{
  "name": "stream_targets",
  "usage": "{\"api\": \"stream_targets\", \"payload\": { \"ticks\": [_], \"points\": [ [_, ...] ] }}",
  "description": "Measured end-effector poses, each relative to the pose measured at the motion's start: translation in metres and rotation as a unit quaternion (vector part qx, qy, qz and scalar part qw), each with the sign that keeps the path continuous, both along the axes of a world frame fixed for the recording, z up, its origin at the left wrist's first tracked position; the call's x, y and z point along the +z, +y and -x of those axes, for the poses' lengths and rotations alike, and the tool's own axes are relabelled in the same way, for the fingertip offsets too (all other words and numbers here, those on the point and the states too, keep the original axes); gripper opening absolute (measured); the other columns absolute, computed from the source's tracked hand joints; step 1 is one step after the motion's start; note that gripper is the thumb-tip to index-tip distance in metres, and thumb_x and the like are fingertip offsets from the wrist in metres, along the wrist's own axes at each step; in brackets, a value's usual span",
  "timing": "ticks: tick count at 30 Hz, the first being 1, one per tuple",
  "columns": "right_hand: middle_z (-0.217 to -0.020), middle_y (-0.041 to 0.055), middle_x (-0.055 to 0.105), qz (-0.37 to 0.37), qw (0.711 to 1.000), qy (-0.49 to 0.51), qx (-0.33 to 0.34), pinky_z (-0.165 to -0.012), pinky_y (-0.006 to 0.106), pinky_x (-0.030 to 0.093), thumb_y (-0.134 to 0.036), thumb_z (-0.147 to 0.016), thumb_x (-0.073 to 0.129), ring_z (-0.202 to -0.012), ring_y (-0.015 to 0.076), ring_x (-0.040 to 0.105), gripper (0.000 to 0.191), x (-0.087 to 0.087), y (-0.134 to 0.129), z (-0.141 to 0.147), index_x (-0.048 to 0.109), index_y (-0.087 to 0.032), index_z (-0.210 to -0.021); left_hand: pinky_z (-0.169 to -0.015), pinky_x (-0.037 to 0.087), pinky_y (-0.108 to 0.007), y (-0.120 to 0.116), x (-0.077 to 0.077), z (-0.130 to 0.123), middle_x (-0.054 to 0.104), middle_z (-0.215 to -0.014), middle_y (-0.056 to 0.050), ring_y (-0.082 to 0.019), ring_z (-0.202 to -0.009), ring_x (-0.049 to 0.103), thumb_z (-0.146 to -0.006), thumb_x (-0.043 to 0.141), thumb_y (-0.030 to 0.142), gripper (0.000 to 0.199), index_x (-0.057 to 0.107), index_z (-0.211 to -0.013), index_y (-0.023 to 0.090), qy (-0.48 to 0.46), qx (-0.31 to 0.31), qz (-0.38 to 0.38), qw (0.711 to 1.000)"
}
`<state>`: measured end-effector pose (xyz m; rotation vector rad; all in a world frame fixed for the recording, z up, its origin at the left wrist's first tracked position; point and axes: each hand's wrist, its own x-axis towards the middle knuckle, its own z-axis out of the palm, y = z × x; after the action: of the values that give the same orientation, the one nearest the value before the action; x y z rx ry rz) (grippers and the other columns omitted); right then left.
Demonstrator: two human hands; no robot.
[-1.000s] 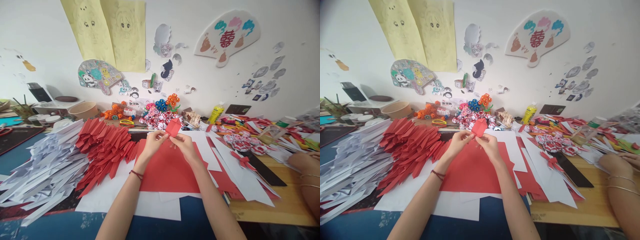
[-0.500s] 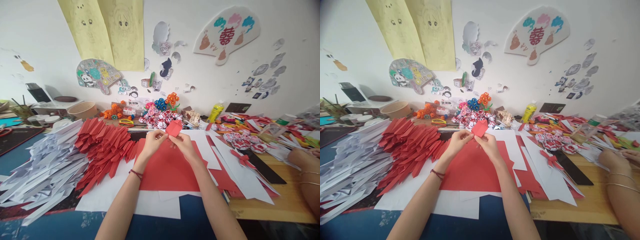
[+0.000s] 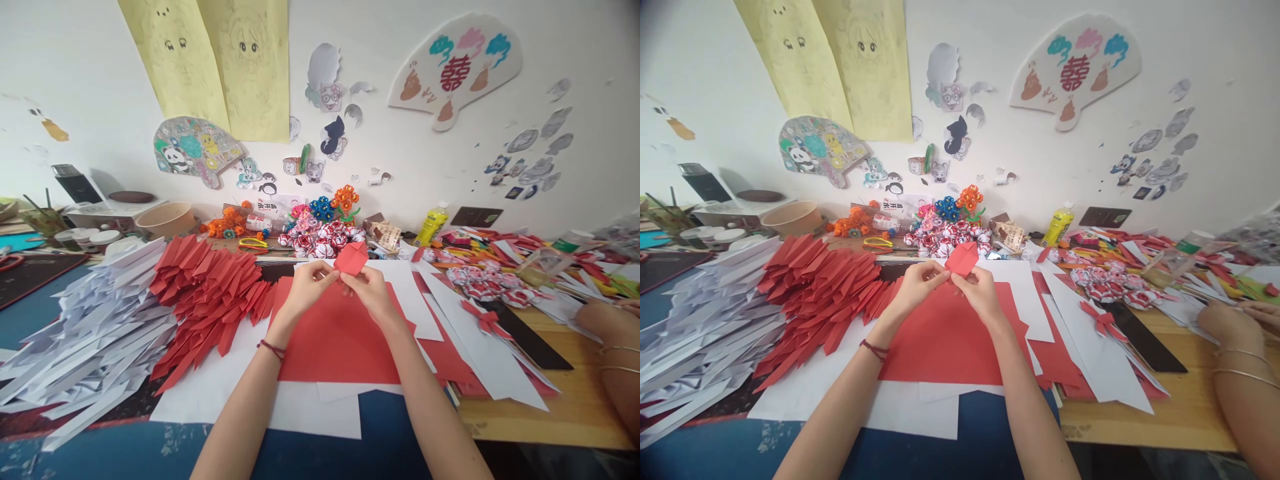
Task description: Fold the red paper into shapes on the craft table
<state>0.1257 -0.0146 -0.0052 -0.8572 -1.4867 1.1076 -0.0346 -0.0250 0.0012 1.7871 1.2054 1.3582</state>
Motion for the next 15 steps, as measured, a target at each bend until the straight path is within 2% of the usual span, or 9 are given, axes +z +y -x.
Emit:
{"api": "stream_targets", "payload": {
  "ticks": [5,10,15],
  "points": [
    [-0.060,0.0013,0.062,0.001,1.000,-0.002,-0.005,-0.052,0.026,0.042,-0.033,-0.076,0.069,-0.053,0.0131,0.055,0.019,0.0009,-0.0002,-0.0012,0.065,-0.014,-0.072,-0.056,0.041,-0.021,0.0017,-0.0022,-0.0016,0.067,-0.075,-0.003,-0.010,-0.059,0.052,-0.083,0.061,0.040,0.027,0.066,-0.077,0.015,-0.032,0.017,0.001,0.999],
    [-0.060,0.0007,0.062,-0.001,1.000,0.005,-0.010,-0.052,0.025,0.043,-0.030,-0.075,0.068,-0.053,0.0127,0.055,0.016,0.0020,-0.0009,-0.0004,0.066,-0.014,-0.073,-0.051,0.039,-0.020,0.0008,-0.0034,-0.0034,0.064,-0.072,-0.001,-0.008,-0.053,0.049,-0.085,0.059,0.041,0.027,0.065,-0.078,0.016,-0.062,0.003,-0.012,0.998],
    [-0.064,0.0016,0.065,0.001,1.000,0.011,-0.007,-0.052,0.024,0.043,-0.028,-0.074,0.068,-0.053,0.0119,0.054,0.014,0.0045,-0.0027,0.0013,0.067,-0.014,-0.074,-0.051,0.039,-0.020,-0.0003,-0.0026,-0.0039,0.061,-0.066,0.000,-0.008,-0.051,0.048,-0.087,0.057,0.040,0.028,0.065,-0.076,0.016,-0.053,0.018,-0.016,0.998]
  ]
}}
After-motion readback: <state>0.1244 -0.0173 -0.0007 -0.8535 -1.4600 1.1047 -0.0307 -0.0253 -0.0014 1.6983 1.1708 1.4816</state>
